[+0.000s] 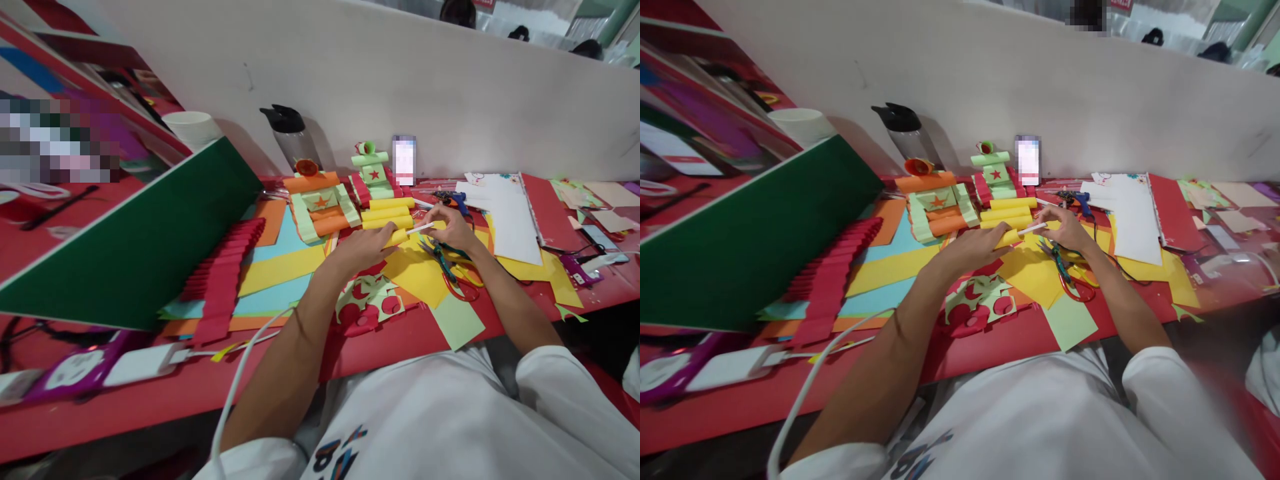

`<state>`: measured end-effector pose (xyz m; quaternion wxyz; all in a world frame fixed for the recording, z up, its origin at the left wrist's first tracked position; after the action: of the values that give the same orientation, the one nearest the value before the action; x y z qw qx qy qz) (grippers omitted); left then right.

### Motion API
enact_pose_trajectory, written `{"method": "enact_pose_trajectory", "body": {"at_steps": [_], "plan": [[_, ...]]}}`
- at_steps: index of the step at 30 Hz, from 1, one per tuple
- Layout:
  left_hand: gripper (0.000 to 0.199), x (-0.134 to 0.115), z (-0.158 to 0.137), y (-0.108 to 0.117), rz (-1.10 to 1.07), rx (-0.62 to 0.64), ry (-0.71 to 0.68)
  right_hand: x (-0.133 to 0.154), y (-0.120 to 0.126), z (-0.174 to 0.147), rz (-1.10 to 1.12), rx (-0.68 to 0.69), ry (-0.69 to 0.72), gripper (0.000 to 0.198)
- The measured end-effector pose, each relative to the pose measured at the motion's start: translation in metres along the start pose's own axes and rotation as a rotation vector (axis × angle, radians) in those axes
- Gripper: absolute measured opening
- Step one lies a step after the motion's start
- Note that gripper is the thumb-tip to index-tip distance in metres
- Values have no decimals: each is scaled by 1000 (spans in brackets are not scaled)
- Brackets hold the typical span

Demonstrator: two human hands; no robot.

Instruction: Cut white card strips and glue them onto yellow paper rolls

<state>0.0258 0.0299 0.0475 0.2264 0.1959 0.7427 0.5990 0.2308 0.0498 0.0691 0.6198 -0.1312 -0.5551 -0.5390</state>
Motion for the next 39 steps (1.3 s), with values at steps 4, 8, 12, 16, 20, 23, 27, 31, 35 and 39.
{"method": "enact_pose_trajectory", "body": {"at_steps": [4,8,12,16,20,23,27,31,35,39], "plan": [[41,-3,-2,4,8,8,22,-3,-13,5,2,16,11,37],[41,-2,-1,3,2,3,33,1,-16,7,-151,-19,41,37],[43,2,0,2,0,-9,38,4,-8,5,-265,-44,78,34],[43,2,0,2,7,9,53,4,-3,3,-290,-38,105,30],[41,0,-1,3,10,-7,42,3,-7,5,-301,-45,110,29],[41,-1,-1,3,8,-11,29,2,-14,6,-281,-46,105,29],[40,-3,-1,3,6,-19,24,2,-20,8,-245,-56,96,24],[39,-4,-1,2,-1,-22,24,0,-22,9,-238,-55,40,16],[39,-4,0,2,-2,-26,26,-2,-22,9,-222,-64,-17,8],[38,-6,0,4,-17,-27,27,-2,-22,9,-211,-72,-26,8]]}}
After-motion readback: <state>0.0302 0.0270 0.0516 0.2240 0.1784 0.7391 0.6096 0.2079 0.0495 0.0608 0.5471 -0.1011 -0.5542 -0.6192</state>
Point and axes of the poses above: each hand's wrist, its own z-axis towards the middle knuckle, its own y-axis out of the back of the hand, x = y × z, the point moved 6 cm from there along z, towards the middle knuckle, and after that the axes turned 10 degrees about x, right-handed, at the moved point
